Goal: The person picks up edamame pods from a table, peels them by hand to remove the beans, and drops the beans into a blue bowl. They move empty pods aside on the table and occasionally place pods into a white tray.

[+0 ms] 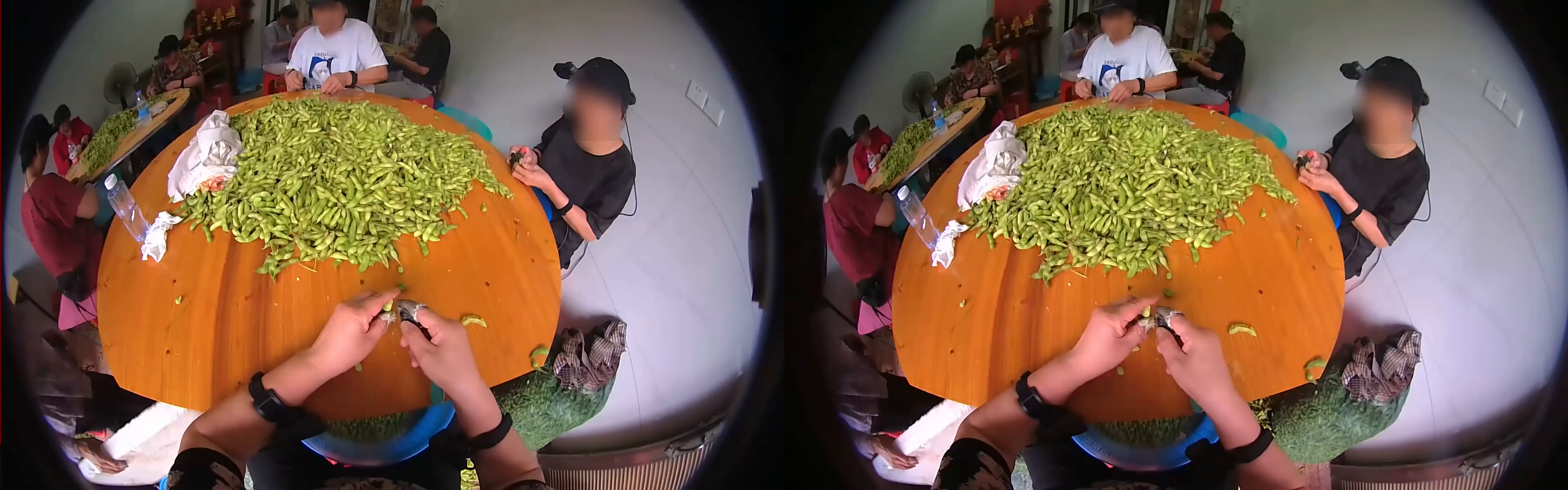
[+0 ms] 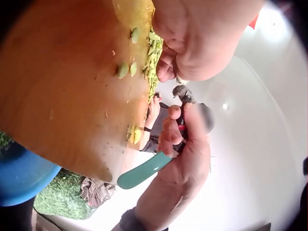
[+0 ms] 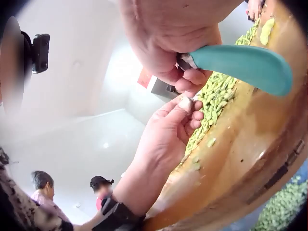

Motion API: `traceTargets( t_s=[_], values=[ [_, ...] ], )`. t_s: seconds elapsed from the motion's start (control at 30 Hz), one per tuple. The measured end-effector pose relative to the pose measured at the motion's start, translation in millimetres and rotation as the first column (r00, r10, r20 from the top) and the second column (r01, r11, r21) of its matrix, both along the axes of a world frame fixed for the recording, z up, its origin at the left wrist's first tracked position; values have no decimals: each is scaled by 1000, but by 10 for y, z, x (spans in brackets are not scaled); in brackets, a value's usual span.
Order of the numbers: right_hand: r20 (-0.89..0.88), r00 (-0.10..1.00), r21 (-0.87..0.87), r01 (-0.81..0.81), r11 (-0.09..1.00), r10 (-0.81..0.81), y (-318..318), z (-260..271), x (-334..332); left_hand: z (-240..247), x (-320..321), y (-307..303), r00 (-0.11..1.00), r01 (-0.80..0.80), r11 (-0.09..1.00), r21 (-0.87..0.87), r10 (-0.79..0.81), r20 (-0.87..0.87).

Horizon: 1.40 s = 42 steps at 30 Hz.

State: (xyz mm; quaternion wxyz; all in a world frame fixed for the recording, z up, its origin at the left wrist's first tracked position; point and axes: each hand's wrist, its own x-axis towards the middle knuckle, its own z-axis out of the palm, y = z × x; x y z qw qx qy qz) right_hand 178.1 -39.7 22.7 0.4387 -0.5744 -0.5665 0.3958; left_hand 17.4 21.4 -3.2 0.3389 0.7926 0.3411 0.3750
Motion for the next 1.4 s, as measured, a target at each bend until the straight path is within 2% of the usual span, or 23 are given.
traceTargets(
  t_s=[0.1, 0.3, 0.37, 0.43, 0.57, 0.63, 0.67, 0.7, 0.73, 0.87, 0.93, 1.03, 1.1, 1.17, 1.23, 1.27, 1.33, 1.4],
  values=[
    [0, 1000, -31, -29, 999, 29, 19, -56, 7, -75, 19, 2, 999, 8, 996, 92, -3, -50],
    [-67, 997, -93, -44, 995, 38, 38, -120, 25, -118, 18, -28, 994, 7, 995, 104, 5, -111],
    [-83, 996, -107, -43, 993, 35, 39, -119, 33, -130, 25, -37, 997, 6, 996, 84, 1, -78],
    [-1, 999, -38, -32, 999, 32, 35, -131, 38, -134, 39, -47, 999, 10, 998, 62, -7, -45],
    [-22, 999, 37, -41, 998, 42, 76, -212, 46, -137, 59, -69, 998, -47, 997, 57, 49, -31],
    [-211, 977, -81, -33, 996, 15, 114, -202, 53, -152, 66, -61, 998, -57, 997, 55, 57, -6],
    [-210, 978, -82, -27, 996, 9, 114, -173, 59, -176, 66, -39, 999, -42, 999, -29, 43, 26],
    [-281, 960, -142, -54, 988, 13, 104, -129, 62, -191, 64, -21, 998, -26, 993, -113, 33, 59],
    [-350, 937, -198, -87, 976, 13, 92, -98, 66, -188, 61, -5, 998, -23, 993, -114, 30, 60],
    [-331, 943, -287, -134, 948, 33, 62, -59, 62, -220, 31, 35, 999, 8, 992, -125, -4, 34],
    [-164, 985, -226, -95, 969, 58, 39, -57, 34, -220, 24, 30, 1000, 20, 990, -143, -18, 19],
    [-122, 991, -163, -80, 983, 60, 7, -98, 11, -139, 45, -29, 999, -14, 999, -53, 12, -52],
    [-136, 989, -185, -82, 979, 57, 5, -101, 31, -101, 51, -44, 993, -35, 999, 38, 39, -107],
    [-151, 987, -206, -88, 975, 57, 14, -150, 34, -138, 44, -36, 995, -31, 999, 42, 35, -92],
    [39, 999, 74, -26, 997, 23, 11, -240, 11, -153, 40, -47, 996, -24, 999, 45, 27, -79],
    [38, 999, 73, -22, 997, 19, 3, -224, 8, -152, 46, -58, 998, -20, 999, 42, 22, -57],
    [-17, 1000, -38, -2, 999, 1, -15, -130, -3, -130, 60, -65, 999, -7, 999, 38, 9, -32],
    [-32, 999, -54, -20, 998, 18, -20, -79, -16, -81, 36, -53, 997, 8, 987, -160, -21, -74]
  ],
)
